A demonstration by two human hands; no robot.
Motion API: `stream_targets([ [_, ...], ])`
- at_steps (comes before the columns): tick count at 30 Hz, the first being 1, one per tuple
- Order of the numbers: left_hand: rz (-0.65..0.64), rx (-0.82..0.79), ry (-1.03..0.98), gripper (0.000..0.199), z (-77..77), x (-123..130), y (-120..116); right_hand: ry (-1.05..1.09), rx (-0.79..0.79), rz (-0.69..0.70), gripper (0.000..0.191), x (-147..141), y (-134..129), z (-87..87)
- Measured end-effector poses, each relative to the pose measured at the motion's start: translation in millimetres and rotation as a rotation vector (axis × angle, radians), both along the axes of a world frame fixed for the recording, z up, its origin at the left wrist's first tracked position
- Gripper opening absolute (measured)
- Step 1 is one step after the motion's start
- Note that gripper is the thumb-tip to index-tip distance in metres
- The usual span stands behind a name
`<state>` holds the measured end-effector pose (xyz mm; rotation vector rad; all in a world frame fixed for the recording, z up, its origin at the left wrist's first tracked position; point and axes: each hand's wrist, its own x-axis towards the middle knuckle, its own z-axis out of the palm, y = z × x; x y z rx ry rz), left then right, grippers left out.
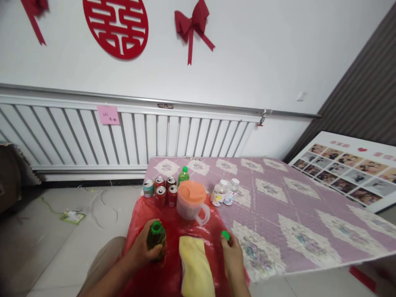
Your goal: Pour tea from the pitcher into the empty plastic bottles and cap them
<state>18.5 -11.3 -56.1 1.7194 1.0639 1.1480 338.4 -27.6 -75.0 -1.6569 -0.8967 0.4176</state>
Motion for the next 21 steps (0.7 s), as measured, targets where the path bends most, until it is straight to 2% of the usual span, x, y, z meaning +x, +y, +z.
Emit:
stream_targets([
  [3,-0.002,0.003,-0.005,0.065,7.5,-2,-1,0.151,-0.009,0.109,0.044,-37,-8,21.8],
  [7,-0.019,-0.002,-0.003,0.062,17.5,-5,-2,0.268,-0.016,0.23,0.047,-101,-21,49.8],
  [9,-0.025,0.017,-0.005,0.061,20.5,-7,-2,0.409,0.013,0.296,0.047,-130,-28,65.3],
  [11,-0.034,0.045,-0.002,0.061,21.1,-8,-1,0.452,0.006,0.298,0.045,-153,-32,80.5],
  [14,-0.039,0.073,0.012,0.064,18.6,-9,1,0.378,-0.028,0.318,0.044,-173,-31,98.1],
  [16,-0.038,0.085,0.02,0.065,16.3,-9,2,0.288,-0.046,0.388,0.045,-179,-26,104.8],
  [21,-0.029,0.112,0.013,0.062,14.0,-9,3,0.007,-0.088,0.533,0.04,-186,-14,107.9],
])
